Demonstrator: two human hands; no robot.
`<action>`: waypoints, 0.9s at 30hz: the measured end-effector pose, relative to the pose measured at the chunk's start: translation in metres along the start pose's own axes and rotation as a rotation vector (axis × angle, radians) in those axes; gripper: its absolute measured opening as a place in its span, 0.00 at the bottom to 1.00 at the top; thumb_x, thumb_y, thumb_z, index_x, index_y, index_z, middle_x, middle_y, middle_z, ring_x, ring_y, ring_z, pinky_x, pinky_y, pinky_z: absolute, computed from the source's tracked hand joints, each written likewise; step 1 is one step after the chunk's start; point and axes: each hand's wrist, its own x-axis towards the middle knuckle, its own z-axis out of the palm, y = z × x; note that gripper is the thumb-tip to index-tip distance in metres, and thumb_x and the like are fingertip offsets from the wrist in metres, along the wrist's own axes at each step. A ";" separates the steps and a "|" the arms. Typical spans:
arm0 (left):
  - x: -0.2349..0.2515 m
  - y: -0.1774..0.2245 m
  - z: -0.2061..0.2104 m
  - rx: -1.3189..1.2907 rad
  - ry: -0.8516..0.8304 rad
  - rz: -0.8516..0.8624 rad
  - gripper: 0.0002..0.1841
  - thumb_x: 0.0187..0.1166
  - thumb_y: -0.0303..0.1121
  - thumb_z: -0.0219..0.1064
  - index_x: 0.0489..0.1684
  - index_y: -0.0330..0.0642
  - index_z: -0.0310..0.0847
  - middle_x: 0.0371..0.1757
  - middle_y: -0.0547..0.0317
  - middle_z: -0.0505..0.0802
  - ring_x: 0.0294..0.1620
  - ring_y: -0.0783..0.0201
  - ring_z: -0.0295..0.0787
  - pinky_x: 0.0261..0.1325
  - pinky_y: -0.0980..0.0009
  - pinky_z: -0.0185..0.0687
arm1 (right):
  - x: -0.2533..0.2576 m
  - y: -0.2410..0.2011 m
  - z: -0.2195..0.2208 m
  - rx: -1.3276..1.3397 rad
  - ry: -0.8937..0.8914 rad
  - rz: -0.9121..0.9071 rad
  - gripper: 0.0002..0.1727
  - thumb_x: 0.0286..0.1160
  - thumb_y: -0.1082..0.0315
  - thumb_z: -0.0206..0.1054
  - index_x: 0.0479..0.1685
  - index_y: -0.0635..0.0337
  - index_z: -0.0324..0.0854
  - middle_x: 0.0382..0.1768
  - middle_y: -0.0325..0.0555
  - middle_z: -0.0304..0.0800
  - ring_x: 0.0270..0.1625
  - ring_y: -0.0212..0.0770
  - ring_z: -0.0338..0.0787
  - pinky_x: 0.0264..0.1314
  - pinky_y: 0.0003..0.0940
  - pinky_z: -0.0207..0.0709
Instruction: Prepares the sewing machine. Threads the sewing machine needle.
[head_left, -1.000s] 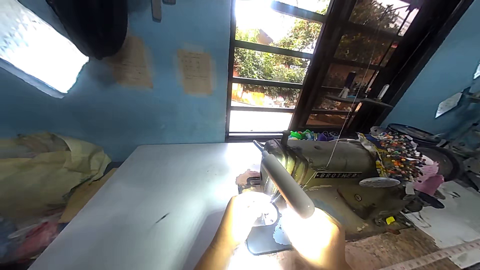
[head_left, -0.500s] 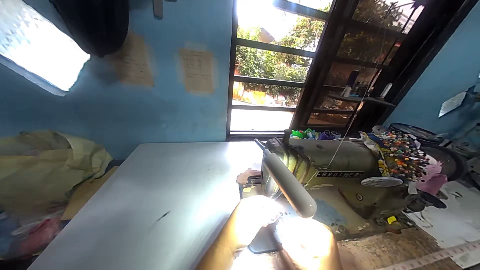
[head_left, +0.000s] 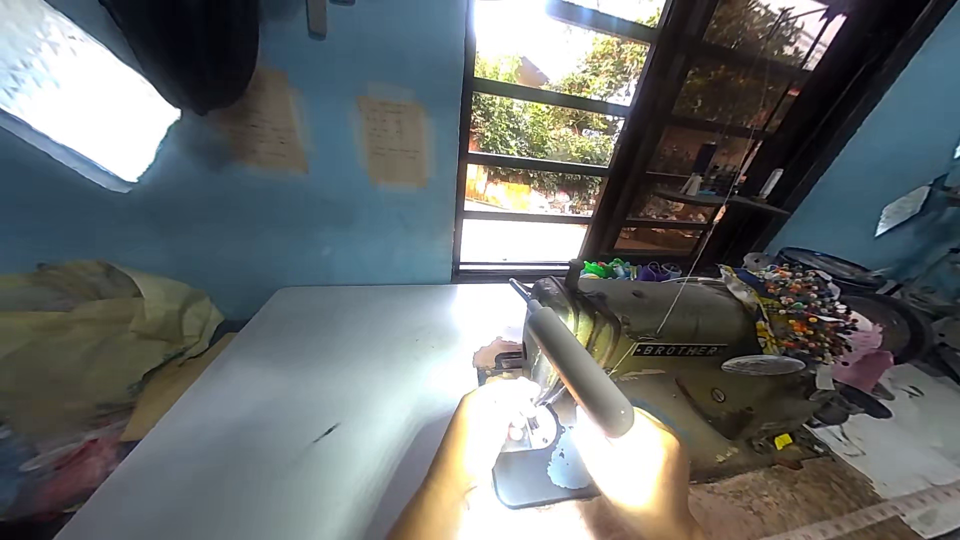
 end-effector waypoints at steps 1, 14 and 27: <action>0.000 0.002 0.001 -0.015 0.006 -0.031 0.11 0.86 0.23 0.58 0.31 0.38 0.82 0.20 0.68 0.84 0.19 0.78 0.79 0.26 0.84 0.77 | 0.001 0.000 -0.001 -0.006 0.008 -0.009 0.16 0.64 0.61 0.65 0.10 0.54 0.81 0.12 0.40 0.82 0.20 0.33 0.84 0.23 0.27 0.74; -0.001 -0.005 -0.001 -0.055 0.020 0.008 0.19 0.90 0.26 0.50 0.29 0.39 0.86 0.17 0.70 0.83 0.19 0.77 0.79 0.27 0.82 0.77 | 0.003 -0.002 -0.003 0.001 -0.044 0.032 0.15 0.63 0.60 0.65 0.12 0.54 0.84 0.14 0.39 0.84 0.21 0.32 0.86 0.23 0.28 0.75; 0.000 -0.013 -0.005 0.001 -0.128 0.071 0.07 0.76 0.17 0.63 0.39 0.37 0.86 0.30 0.64 0.92 0.31 0.73 0.90 0.39 0.76 0.88 | 0.011 -0.010 -0.009 0.025 -0.101 0.068 0.17 0.61 0.60 0.65 0.07 0.53 0.77 0.09 0.38 0.77 0.16 0.31 0.81 0.17 0.29 0.69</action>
